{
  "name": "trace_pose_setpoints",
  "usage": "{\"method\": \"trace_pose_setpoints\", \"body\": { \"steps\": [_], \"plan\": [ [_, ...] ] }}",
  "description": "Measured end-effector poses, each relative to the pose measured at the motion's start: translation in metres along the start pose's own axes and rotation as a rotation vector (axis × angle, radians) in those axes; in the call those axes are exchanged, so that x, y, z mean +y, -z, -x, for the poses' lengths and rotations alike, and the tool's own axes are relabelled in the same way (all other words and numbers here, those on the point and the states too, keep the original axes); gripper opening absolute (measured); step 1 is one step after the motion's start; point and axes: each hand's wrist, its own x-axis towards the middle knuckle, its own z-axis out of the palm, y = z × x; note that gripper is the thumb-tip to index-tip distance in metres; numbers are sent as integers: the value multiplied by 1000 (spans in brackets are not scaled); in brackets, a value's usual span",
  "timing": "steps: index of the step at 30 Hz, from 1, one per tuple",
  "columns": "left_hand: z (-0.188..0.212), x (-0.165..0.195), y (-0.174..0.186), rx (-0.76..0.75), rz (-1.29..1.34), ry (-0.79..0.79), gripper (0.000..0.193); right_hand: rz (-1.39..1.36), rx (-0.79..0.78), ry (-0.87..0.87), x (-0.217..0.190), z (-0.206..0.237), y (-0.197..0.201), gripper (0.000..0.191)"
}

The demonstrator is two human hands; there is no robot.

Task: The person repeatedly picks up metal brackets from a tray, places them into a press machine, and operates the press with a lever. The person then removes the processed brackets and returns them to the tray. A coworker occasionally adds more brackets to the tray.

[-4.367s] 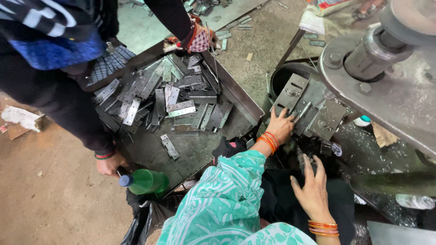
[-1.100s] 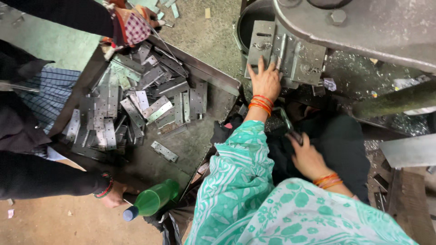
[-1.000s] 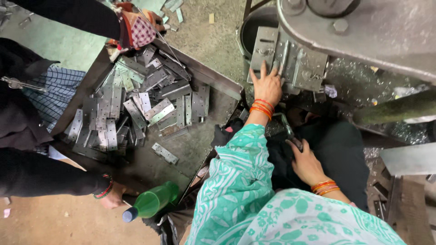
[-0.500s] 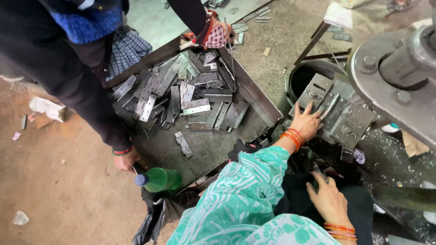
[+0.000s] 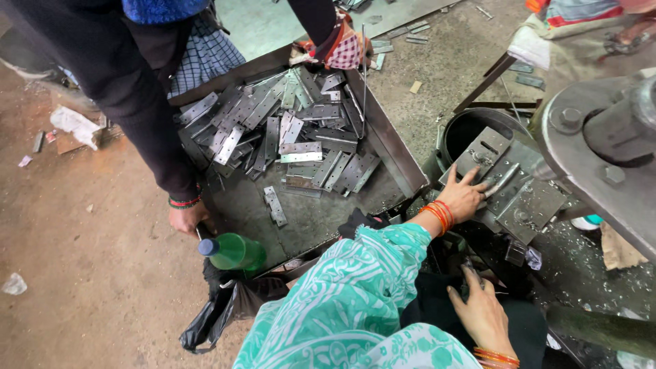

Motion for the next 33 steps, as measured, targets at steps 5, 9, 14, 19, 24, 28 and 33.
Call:
{"method": "trace_pose_setpoints", "body": {
  "steps": [5, 9, 14, 19, 24, 28, 33],
  "plan": [
    [-5, -3, 2, -9, -33, -12, 47, 24, 11, 24, -2, -5, 3, 72],
    [-5, -3, 5, 17, 52, -5, 43, 15, -31, -16, -4, -6, 6, 74],
    [-3, -4, 12, -51, -51, -19, 44, 244, 276, 188, -21, 8, 15, 79],
    [-3, -9, 17, -62, -64, -41, 40, -279, 397, 772, -63, 29, 44, 53],
    [4, -6, 15, -40, -95, -49, 43, -290, -162, 997, -87, 42, 77, 50],
    [8, -6, 16, 53, -42, -43, 51, -449, -160, 839, -85, 42, 68, 47],
    [9, -9, 20, -42, -42, -38, 44, -1409, -100, 749, -56, 32, 60, 45]
  ]
}}
